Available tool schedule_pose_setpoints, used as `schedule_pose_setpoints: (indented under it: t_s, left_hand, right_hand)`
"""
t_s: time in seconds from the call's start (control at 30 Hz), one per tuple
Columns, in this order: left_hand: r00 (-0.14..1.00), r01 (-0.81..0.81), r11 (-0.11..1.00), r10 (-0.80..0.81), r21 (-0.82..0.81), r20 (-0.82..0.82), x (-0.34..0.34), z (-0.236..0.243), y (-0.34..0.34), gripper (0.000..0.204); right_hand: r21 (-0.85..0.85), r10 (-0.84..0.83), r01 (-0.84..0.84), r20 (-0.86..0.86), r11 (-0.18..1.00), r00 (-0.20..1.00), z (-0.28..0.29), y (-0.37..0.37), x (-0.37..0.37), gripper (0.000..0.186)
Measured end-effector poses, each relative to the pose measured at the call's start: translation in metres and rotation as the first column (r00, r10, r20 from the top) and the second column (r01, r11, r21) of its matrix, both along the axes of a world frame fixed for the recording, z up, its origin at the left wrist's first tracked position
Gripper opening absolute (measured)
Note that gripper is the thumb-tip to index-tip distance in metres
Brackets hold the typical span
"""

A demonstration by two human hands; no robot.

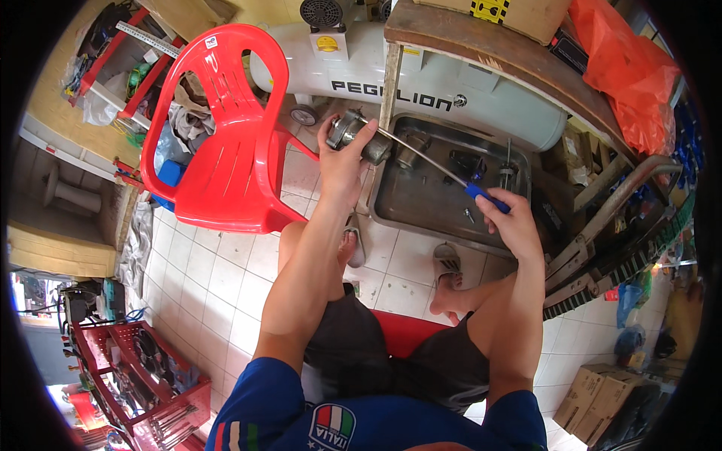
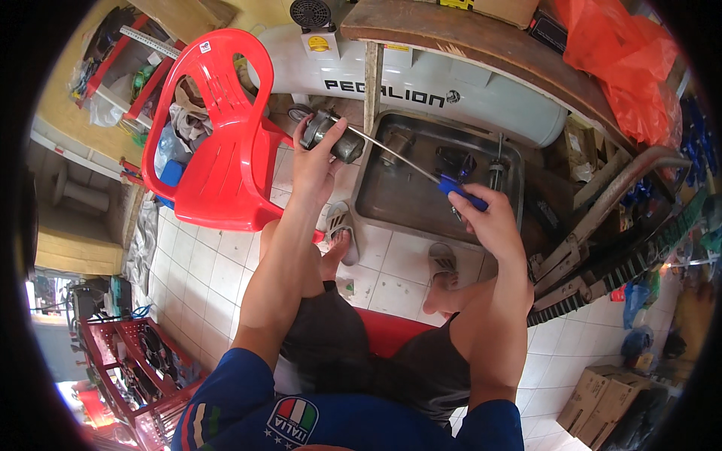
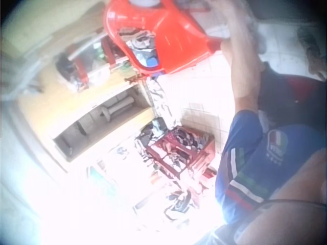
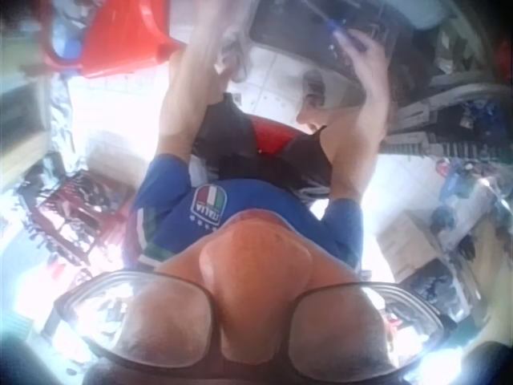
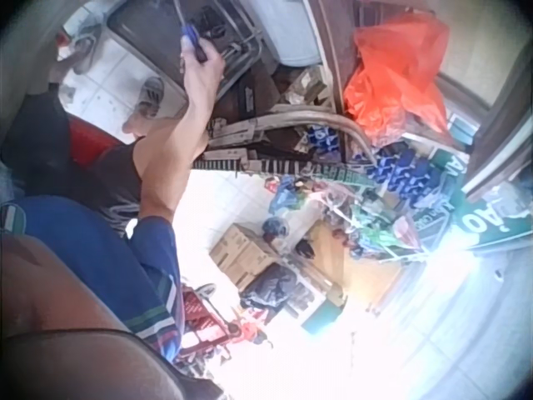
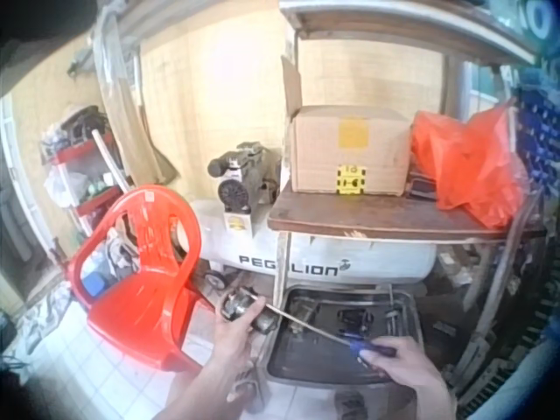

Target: The person disassembles a motorcycle starter motor by removing the long bolts with a screwdriver, pulling the casing apart to reveal the internal components, and then reassembling the parts.

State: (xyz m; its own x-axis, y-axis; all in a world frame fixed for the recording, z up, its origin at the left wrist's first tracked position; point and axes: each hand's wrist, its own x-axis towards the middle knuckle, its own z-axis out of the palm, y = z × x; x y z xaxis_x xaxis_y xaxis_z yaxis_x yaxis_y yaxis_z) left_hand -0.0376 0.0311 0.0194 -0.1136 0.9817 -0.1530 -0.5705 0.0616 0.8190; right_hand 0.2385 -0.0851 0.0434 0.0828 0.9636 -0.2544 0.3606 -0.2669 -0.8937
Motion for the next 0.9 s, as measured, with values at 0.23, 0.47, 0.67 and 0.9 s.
schedule_pose_setpoints:
  t_s: [0.23,0.47,0.67,0.9]
  left_hand:
    - [1.0,0.017,0.998,-0.018,-0.057,-0.014,0.004,-0.004,-0.003,0.087]
    - [0.999,-0.037,0.999,0.038,0.004,-0.039,0.001,-0.008,0.0,0.087]
    - [0.997,-0.061,0.997,0.062,0.044,-0.036,-0.007,-0.001,0.0,0.086]
    - [0.99,-0.121,0.987,0.127,0.103,-0.059,-0.012,-0.003,0.0,0.088]
  right_hand:
    - [0.033,0.003,0.004,-0.213,0.999,0.977,0.015,-0.009,0.0,0.028]
    - [0.316,-0.005,0.057,-0.164,0.947,0.987,-0.026,0.006,0.009,0.027]
    - [-0.067,-0.036,0.004,-0.488,0.998,0.872,0.001,-0.004,-0.01,0.036]
    - [0.379,0.008,0.044,-0.135,0.924,0.991,-0.022,0.005,-0.011,0.036]
